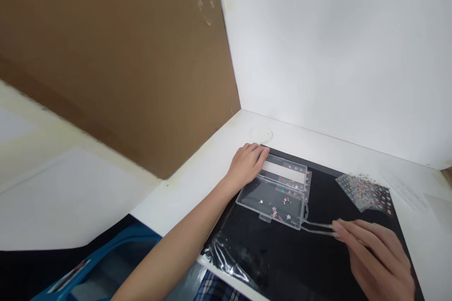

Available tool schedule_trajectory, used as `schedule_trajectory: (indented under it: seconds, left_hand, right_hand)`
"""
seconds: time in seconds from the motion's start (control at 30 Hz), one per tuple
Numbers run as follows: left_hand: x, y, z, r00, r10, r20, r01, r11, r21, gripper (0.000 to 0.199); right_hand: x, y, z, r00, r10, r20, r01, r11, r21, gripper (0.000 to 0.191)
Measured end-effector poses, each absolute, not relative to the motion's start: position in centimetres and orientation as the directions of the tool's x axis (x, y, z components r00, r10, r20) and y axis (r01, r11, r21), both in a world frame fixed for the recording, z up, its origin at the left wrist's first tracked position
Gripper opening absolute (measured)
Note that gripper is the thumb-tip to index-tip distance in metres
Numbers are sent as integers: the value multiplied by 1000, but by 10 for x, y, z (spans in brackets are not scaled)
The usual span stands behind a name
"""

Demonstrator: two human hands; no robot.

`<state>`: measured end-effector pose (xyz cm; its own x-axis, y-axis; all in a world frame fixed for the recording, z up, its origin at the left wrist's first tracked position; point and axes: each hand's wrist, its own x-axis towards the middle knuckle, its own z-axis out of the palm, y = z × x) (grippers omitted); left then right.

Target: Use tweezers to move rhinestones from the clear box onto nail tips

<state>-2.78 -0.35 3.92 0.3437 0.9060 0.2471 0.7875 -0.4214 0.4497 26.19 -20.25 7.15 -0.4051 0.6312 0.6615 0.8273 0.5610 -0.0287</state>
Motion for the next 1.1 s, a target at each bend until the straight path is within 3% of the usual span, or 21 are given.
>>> schedule_trajectory:
  seconds: [0.13, 0.27, 0.57, 0.73, 1.1]
  left_hand:
    - [-25, -5, 40, 353, 904, 239, 783, -426, 453, 50]
    - [-25, -5, 40, 339, 913, 227, 783, -408, 470, 49]
    - [-26, -2, 36, 344, 910, 230, 778, -414, 472, 54]
    - [-26, -2, 36, 369, 900, 232, 748, -436, 500, 53]
    - [-26, -3, 37, 390, 897, 209, 756, -442, 484, 51]
  right_hand:
    - [257, -191, 76, -495, 650, 577, 823, 564, 71, 68]
    - [268, -187, 78, -514, 650, 559, 818, 568, 91, 64]
    - [284, -187, 78, -541, 670, 508, 764, 644, -36, 46]
    - [276, -186, 80, -586, 648, 486, 740, 673, -5, 30]
    - [274, -186, 81, -585, 665, 465, 744, 668, -20, 41]
